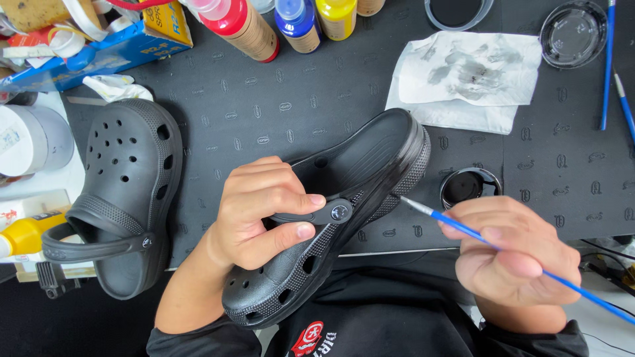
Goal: The person applies black dye to the side of a shoe using a small brush, dipping the brush into a container of dye.
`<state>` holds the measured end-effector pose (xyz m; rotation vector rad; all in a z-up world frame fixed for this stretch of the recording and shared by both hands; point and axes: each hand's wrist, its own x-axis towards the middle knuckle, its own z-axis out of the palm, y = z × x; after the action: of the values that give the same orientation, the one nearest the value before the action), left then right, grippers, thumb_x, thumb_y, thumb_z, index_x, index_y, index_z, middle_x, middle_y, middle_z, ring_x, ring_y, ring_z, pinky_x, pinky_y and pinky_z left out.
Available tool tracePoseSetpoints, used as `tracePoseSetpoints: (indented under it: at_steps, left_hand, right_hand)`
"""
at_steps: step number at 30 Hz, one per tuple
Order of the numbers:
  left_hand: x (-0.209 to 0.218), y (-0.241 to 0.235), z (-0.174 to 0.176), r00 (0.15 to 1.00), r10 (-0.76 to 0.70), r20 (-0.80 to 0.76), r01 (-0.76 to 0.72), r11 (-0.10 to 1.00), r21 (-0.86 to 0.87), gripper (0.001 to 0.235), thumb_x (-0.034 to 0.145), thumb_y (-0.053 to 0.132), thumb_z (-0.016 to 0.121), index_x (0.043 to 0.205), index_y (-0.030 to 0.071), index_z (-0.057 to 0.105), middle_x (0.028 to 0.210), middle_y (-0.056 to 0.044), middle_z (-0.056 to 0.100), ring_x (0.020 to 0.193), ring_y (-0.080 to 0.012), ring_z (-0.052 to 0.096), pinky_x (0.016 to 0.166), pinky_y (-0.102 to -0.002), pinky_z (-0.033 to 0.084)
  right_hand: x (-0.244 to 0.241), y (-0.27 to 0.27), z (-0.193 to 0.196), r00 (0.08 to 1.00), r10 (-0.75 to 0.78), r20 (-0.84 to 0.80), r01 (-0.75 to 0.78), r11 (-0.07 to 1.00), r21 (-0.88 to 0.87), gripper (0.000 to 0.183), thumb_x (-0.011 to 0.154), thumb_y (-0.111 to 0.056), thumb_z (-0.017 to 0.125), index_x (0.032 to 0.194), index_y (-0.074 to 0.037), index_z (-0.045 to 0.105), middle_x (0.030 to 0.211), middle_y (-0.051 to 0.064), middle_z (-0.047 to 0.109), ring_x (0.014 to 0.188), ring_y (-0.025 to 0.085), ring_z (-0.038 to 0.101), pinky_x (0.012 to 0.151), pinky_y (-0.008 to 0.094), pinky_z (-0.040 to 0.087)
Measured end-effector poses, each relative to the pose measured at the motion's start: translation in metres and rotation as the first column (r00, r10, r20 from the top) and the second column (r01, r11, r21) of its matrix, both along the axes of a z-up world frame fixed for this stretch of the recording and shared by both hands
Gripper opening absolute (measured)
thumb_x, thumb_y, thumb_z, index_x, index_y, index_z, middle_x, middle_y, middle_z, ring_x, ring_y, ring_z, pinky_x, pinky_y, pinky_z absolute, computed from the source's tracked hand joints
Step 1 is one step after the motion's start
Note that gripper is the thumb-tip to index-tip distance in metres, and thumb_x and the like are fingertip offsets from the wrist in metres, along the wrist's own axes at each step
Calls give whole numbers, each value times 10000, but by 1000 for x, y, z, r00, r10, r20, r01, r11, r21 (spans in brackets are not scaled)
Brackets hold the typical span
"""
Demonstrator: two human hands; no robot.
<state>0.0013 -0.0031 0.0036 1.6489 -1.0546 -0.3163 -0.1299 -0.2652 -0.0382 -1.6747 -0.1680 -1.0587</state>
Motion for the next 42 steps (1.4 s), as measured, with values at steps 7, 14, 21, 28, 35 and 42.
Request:
tracePoseSetpoints:
  at_steps: [7, 14, 21, 28, 35, 42]
  left_hand:
    - [0, -2, 0, 1000, -6, -8, 6, 1000, -5, 239, 826, 160, 778, 1023, 37, 721, 809, -72, 683, 675, -216, 616, 671, -358, 413]
    - [0, -2, 0, 1000, -8, -14, 8, 1000, -12, 245, 828, 165, 777, 1020, 27, 718, 798, -80, 677, 673, -220, 617, 669, -359, 416]
    - [-1, -2, -1, 1000, -14, -20, 14, 1000, -23, 242, 826, 165, 774, 1012, 22, 717, 797, -82, 681, 666, -213, 617, 669, -357, 417]
    - [-1, 4, -4, 996, -11, -88, 6, 998, -63, 242, 836, 170, 776, 1007, 18, 699, 825, -100, 688, 696, -220, 630, 688, -348, 456]
    - [0, 10, -8, 962, -92, -257, 69, 993, -94, 246, 843, 174, 776, 1021, 15, 719, 808, -86, 667, 716, -212, 620, 646, -324, 465]
    - [4, 2, -10, 960, -120, -252, 113, 993, -41, 244, 855, 203, 772, 1016, 26, 728, 805, -85, 656, 715, -229, 623, 689, -344, 465]
  right_hand:
    - [0, 4, 4, 976, 206, -74, -197, 975, 106, 387, 1111, -270, 458, 949, 78, 504, 619, 162, 589, 527, 271, 690, 467, 394, 627]
    - [-8, -9, 3, 979, 67, -191, -38, 988, 153, 397, 1192, -285, 501, 1111, 100, 553, 797, 240, 631, 626, 327, 684, 603, 444, 633]
    - [-6, -7, 17, 940, 248, -235, -196, 955, 224, 396, 1120, -286, 506, 964, 78, 517, 726, 190, 627, 586, 287, 685, 503, 410, 609]
    - [-5, -27, 28, 936, 250, -248, -181, 945, 272, 346, 1183, -283, 475, 1105, 47, 539, 787, 217, 642, 642, 291, 709, 604, 411, 636]
    - [22, -68, 68, 634, 712, -303, -538, 687, 489, 255, 1077, -163, 476, 1069, 70, 579, 864, 236, 707, 781, 319, 730, 706, 460, 658]
    - [57, -74, 63, 307, 860, -406, -723, 489, 488, 170, 1020, -54, 538, 1039, 81, 640, 874, 207, 744, 840, 342, 732, 758, 469, 658]
